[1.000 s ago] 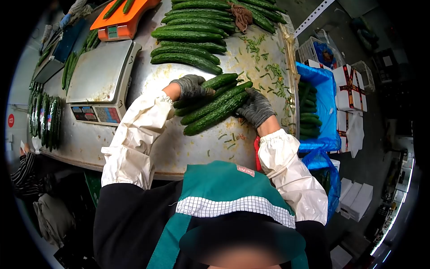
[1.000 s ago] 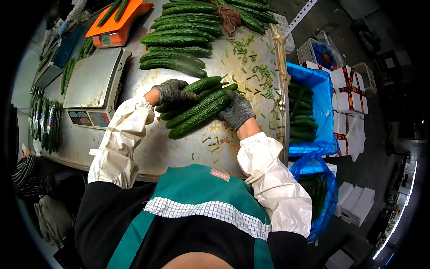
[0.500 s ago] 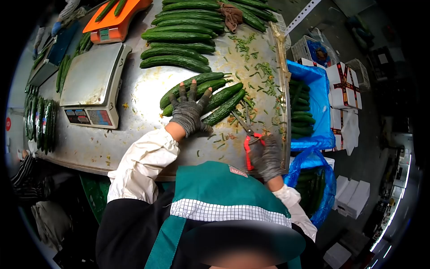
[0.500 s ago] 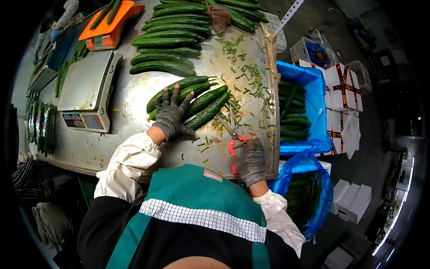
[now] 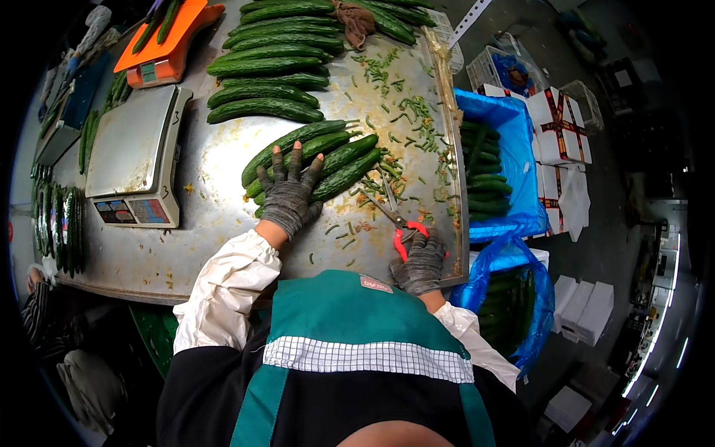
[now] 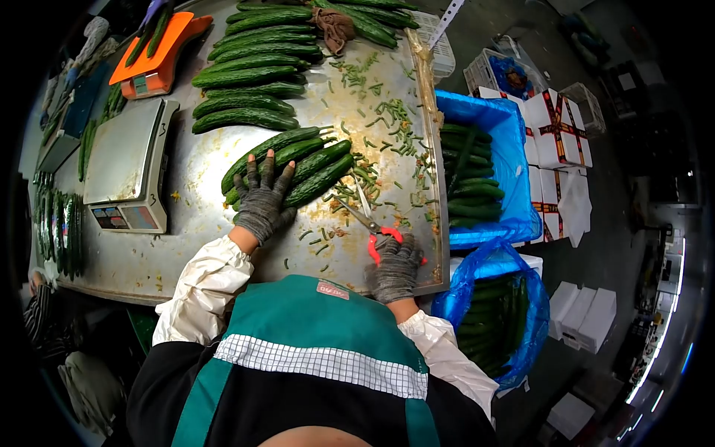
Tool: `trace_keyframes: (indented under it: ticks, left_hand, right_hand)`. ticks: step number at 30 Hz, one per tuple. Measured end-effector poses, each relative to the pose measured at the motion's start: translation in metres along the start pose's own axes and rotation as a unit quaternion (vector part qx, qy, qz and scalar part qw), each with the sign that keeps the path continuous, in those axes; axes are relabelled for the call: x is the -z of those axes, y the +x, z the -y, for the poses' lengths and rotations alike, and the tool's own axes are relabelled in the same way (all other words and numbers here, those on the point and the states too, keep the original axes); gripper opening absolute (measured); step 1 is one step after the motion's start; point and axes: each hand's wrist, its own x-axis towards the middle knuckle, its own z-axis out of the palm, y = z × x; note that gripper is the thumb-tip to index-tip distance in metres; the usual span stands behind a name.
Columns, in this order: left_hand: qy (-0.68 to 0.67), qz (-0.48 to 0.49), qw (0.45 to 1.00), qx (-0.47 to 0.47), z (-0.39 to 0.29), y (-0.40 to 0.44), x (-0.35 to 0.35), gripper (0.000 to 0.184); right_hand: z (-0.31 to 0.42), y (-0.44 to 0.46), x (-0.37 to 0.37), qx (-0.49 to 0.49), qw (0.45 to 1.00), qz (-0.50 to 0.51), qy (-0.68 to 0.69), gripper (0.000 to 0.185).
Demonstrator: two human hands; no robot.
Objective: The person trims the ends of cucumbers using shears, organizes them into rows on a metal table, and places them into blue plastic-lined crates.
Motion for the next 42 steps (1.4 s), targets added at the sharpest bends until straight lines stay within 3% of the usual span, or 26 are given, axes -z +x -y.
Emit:
trace_keyframes:
  ticks: [4, 7, 9, 14, 16, 18, 20, 21, 24, 28, 42]
  left_hand:
    - [-0.001, -0.078, 0.996, -0.030, 0.002, -0.001, -0.013, 0.087]
    - [-0.006, -0.072, 0.997, -0.020, 0.000, -0.001, -0.012, 0.084]
    - [-0.014, -0.058, 0.998, -0.020, -0.001, -0.003, -0.005, 0.080]
    - [-0.023, -0.052, 0.998, -0.032, 0.000, -0.005, -0.008, 0.075]
    - [-0.026, -0.072, 0.997, -0.031, 0.000, -0.004, -0.011, 0.074]
    - [-0.020, -0.066, 0.997, -0.029, 0.000, -0.004, -0.012, 0.075]
    - [0.005, -0.095, 0.995, -0.030, 0.001, -0.003, -0.017, 0.083]
    - [0.008, -0.089, 0.996, -0.028, 0.000, -0.003, -0.017, 0.084]
    - [0.005, -0.093, 0.995, -0.032, 0.001, -0.003, -0.017, 0.084]
    - [0.007, -0.080, 0.996, -0.023, 0.000, -0.002, -0.016, 0.084]
    - [-0.007, -0.090, 0.996, -0.025, -0.001, -0.003, -0.014, 0.083]
  right_hand:
    - [-0.012, -0.005, 0.000, -0.026, 0.999, 0.010, -0.035, 0.066]
    - [-0.033, -0.004, -0.003, 0.022, 0.999, -0.023, -0.033, 0.063]
    - [-0.046, -0.006, 0.004, 0.134, 0.984, -0.116, 0.029, 0.054]
    - [-0.049, -0.001, 0.021, 0.084, 0.967, -0.118, 0.209, 0.034]
    - [-0.042, 0.004, 0.038, 0.050, 0.951, -0.047, 0.300, 0.031]
    - [-0.047, 0.013, 0.043, 0.041, 0.958, -0.002, 0.284, 0.032]
    - [-0.046, 0.022, 0.056, -0.065, 0.854, 0.184, 0.483, 0.034]
    - [-0.045, 0.028, 0.061, -0.046, 0.844, 0.206, 0.493, 0.034]
    - [-0.048, 0.045, 0.070, -0.045, 0.865, 0.235, 0.441, 0.032]
    - [-0.048, 0.061, 0.076, -0.043, 0.845, 0.256, 0.468, 0.031]
    - [-0.048, 0.074, 0.079, -0.051, 0.862, 0.273, 0.424, 0.035]
